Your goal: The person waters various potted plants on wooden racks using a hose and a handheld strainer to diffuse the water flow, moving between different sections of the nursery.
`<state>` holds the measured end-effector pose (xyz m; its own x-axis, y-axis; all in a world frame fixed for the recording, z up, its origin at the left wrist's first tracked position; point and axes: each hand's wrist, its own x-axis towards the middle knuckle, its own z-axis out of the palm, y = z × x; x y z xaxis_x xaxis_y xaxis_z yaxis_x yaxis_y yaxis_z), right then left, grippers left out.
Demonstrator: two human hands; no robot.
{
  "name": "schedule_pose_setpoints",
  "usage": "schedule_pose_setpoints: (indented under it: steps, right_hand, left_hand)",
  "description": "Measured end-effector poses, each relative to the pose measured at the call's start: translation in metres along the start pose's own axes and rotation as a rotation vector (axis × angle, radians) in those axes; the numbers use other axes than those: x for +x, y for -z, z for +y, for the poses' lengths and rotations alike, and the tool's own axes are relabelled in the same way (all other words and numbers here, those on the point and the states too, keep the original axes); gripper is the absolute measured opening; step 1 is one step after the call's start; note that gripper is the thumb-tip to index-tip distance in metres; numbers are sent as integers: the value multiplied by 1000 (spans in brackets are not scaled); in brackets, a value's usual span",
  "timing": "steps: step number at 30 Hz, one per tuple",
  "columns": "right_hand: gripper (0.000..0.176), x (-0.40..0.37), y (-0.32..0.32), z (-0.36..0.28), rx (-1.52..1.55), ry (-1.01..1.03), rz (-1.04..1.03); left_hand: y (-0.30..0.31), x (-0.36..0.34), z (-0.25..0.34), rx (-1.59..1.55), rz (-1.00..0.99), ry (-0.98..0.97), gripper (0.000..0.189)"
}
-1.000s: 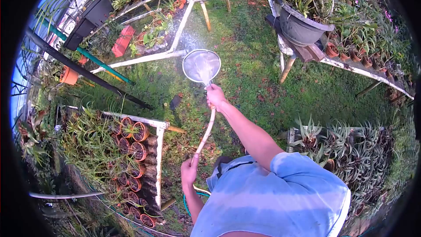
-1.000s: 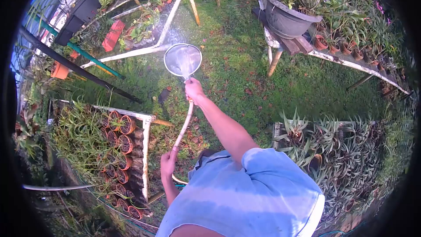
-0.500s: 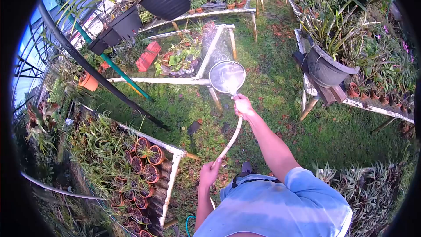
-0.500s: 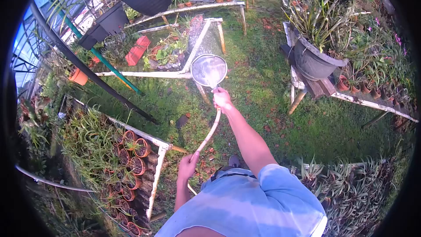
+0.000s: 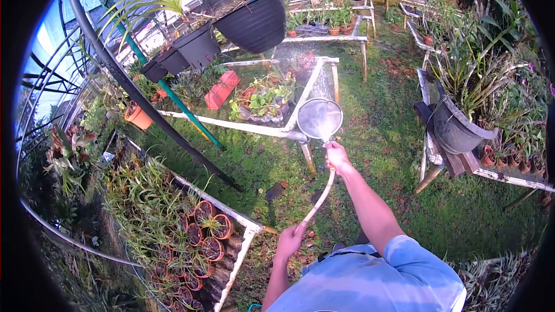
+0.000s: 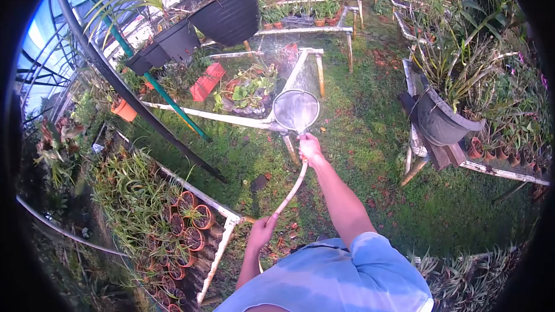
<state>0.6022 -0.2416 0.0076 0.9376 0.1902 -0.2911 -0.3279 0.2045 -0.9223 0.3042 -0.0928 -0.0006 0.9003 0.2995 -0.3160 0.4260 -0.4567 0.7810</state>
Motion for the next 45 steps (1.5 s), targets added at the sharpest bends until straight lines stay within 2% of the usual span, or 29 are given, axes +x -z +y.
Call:
schedule_pose_setpoints:
  steps: [1, 4, 9, 12, 13, 17, 20, 24, 27, 32, 34, 37, 40, 42, 45]
  right_hand:
    - [22, 6, 4, -4, -65, -22, -90]
    - [23, 33, 8, -10, -115, -31, -176]
    - [20, 76, 36, -19, -36, -82, -5]
    - [19, 101, 71, -26, -111, -135, -209]
    - [20, 107, 80, -28, -127, -145, -248]
    - [16, 121, 96, -47, -62, -155, -177]
    - [15, 158, 115, -50, 20, -155, -133]
    - [13, 181, 144, -81, -30, -178, -220]
    - [18, 187, 152, -99, -85, -149, -285]
    - [18, 189, 142, -96, -38, -113, -177]
    - [16, 171, 138, -116, -43, -104, -192]
    - [20, 152, 126, -178, -100, 81, -235]
    - [23, 120, 103, -267, -296, 228, -246]
    - [21, 116, 89, -310, -381, 310, -252]
    - [18, 73, 64, -378, -507, 385, -204]
  left_hand:
    - [-3, 3, 5, 14, -13, -4, 57]
    - [-22, 11, 23, 12, -31, 9, 56]
    - [-58, 42, 54, 40, 118, 97, 60]
    - [-77, 59, 78, 61, 38, 108, 61]
    - [-86, 72, 74, 154, 23, 104, 62]
    - [-102, 79, 115, 123, 93, 100, 62]
    - [-120, 92, 138, 68, 111, 159, 61]
    - [-144, 106, 177, 50, 78, 90, 61]
    - [-150, 112, 191, 14, 47, 145, 61]
    - [-140, 115, 189, 31, 110, 151, 63]
    - [-127, 110, 203, 70, 95, 140, 62]
    - [-111, 102, 227, 121, 119, 34, 59]
    - [-90, 106, 252, 70, 155, -164, 56]
    - [-64, 89, 292, -3, 114, -268, 51]
    - [-25, 68, 318, -9, 160, -442, 51]
